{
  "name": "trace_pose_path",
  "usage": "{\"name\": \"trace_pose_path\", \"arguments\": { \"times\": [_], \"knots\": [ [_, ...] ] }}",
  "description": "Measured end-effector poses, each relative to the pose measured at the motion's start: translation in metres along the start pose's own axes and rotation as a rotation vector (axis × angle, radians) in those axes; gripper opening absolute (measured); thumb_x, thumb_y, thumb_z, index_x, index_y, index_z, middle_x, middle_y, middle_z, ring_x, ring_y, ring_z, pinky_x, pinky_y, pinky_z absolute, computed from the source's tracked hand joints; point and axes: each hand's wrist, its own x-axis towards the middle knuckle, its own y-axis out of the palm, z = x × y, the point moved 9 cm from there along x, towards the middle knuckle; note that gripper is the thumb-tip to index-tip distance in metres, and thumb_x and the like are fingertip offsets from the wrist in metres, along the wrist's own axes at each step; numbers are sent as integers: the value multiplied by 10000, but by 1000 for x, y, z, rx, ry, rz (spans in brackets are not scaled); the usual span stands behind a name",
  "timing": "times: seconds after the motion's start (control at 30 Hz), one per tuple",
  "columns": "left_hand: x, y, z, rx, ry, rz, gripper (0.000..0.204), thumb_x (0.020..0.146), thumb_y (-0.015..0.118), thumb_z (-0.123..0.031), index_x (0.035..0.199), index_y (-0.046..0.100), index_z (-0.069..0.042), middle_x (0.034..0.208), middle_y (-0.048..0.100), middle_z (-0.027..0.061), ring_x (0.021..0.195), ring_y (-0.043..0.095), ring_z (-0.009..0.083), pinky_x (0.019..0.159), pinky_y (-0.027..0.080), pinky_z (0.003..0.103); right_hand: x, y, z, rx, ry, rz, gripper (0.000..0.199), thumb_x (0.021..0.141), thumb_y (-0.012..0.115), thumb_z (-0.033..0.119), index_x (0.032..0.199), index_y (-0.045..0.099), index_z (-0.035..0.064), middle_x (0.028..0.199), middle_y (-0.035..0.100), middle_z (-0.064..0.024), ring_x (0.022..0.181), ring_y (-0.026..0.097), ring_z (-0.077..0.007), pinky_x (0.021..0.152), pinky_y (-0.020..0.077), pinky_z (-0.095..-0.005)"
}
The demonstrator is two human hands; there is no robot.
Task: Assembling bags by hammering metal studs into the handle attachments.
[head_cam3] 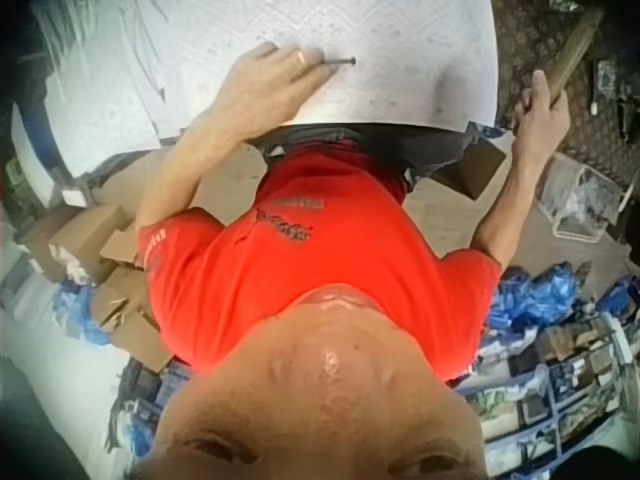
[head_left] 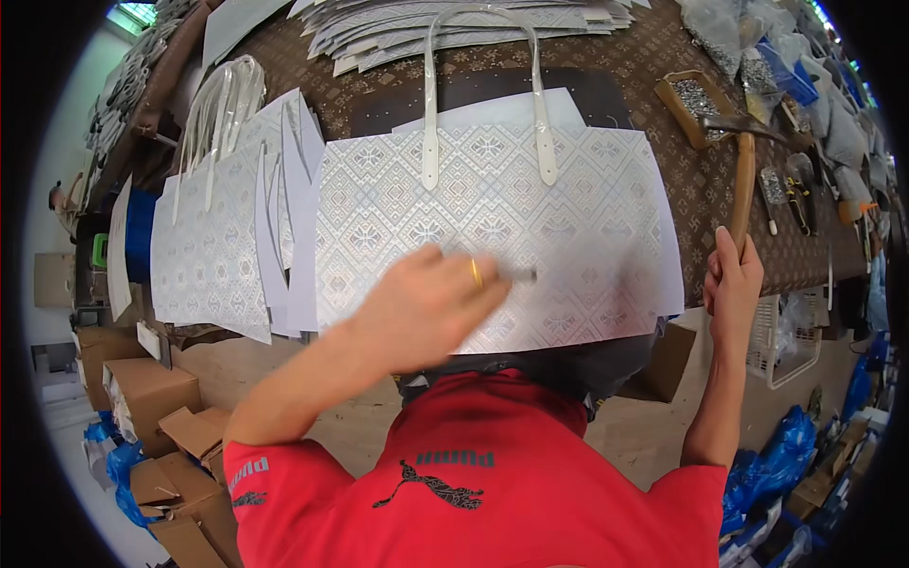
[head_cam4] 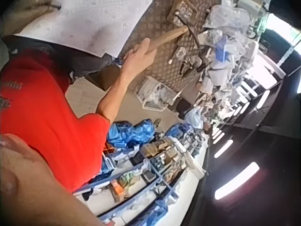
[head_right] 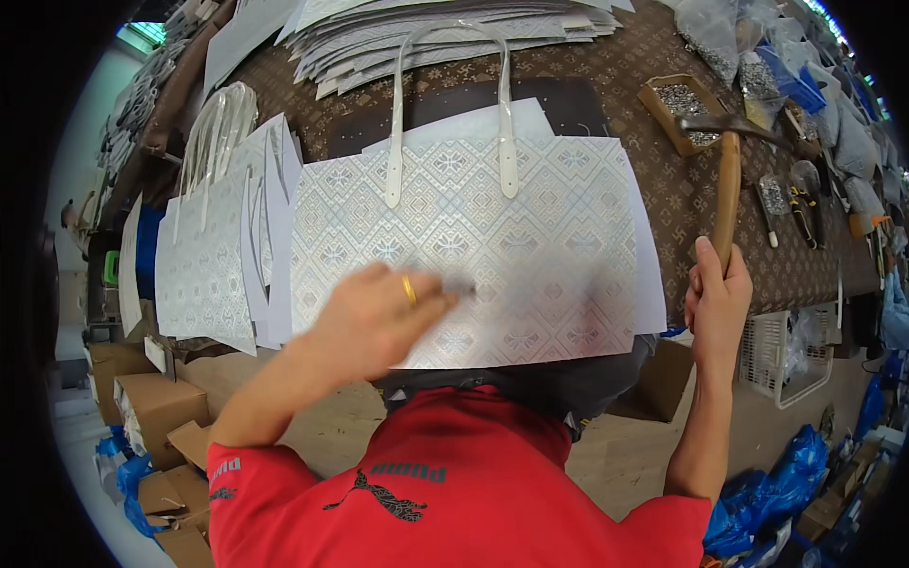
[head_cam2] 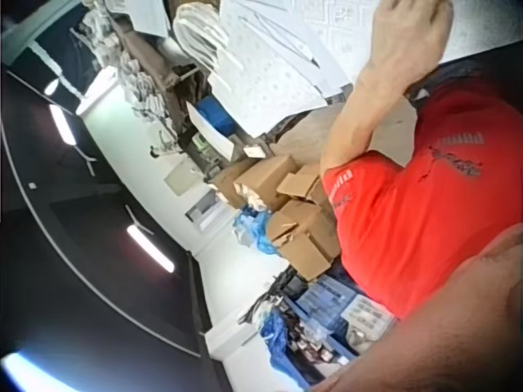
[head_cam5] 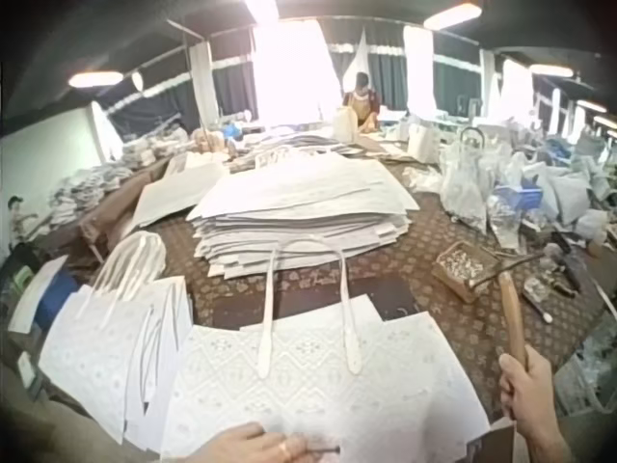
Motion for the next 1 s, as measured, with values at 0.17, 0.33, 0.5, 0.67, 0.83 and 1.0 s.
{"name": "trace_pose_path", "arguments": {
  "times": [0.17,0.33,0.5,0.67,0.83,1.0],
  "knots": [
    [-12,11,-36,262,15,5,301,816,673,-128,1106,726,-66,903,615,-3,789,616,137,665,477,285,31,-6,-27,64,-57,-65,233,1019,601,296,909,501,117,637,392,74,432,325,-7,364,250,-213],
    [-16,-37,2,73,-166,44,348,811,657,-57,1157,685,-38,947,630,52,830,648,203,641,510,323,42,-7,-34,167,-113,-63,227,1029,585,292,915,502,114,633,386,72,437,345,-11,360,265,-210],
    [-3,-246,136,196,-441,-697,297,930,635,-2,1223,674,-29,950,738,65,897,688,154,761,547,307,43,-15,-48,242,-61,-74,225,1042,562,283,908,488,119,627,376,70,434,344,-12,351,286,-207],
    [48,-373,143,1059,-355,-1002,188,949,703,-163,1124,758,-123,1056,753,18,953,714,164,843,548,243,43,-10,-42,277,-35,-64,221,1047,549,272,902,474,123,626,373,69,427,335,-12,338,284,-212],
    [126,-327,182,920,225,-1110,162,912,695,-42,1026,776,-124,1016,762,25,914,727,177,812,569,294,46,-14,-41,265,-42,-156,214,1048,547,267,910,474,120,628,375,71,421,328,-12,331,276,-218],
    [211,-218,293,804,-122,-681,235,958,637,-162,1179,703,-116,1021,743,147,896,717,292,787,562,386,46,-17,-41,312,-43,-155,209,1048,544,262,922,481,108,639,386,65,433,336,-13,343,288,-220]
  ]
}}
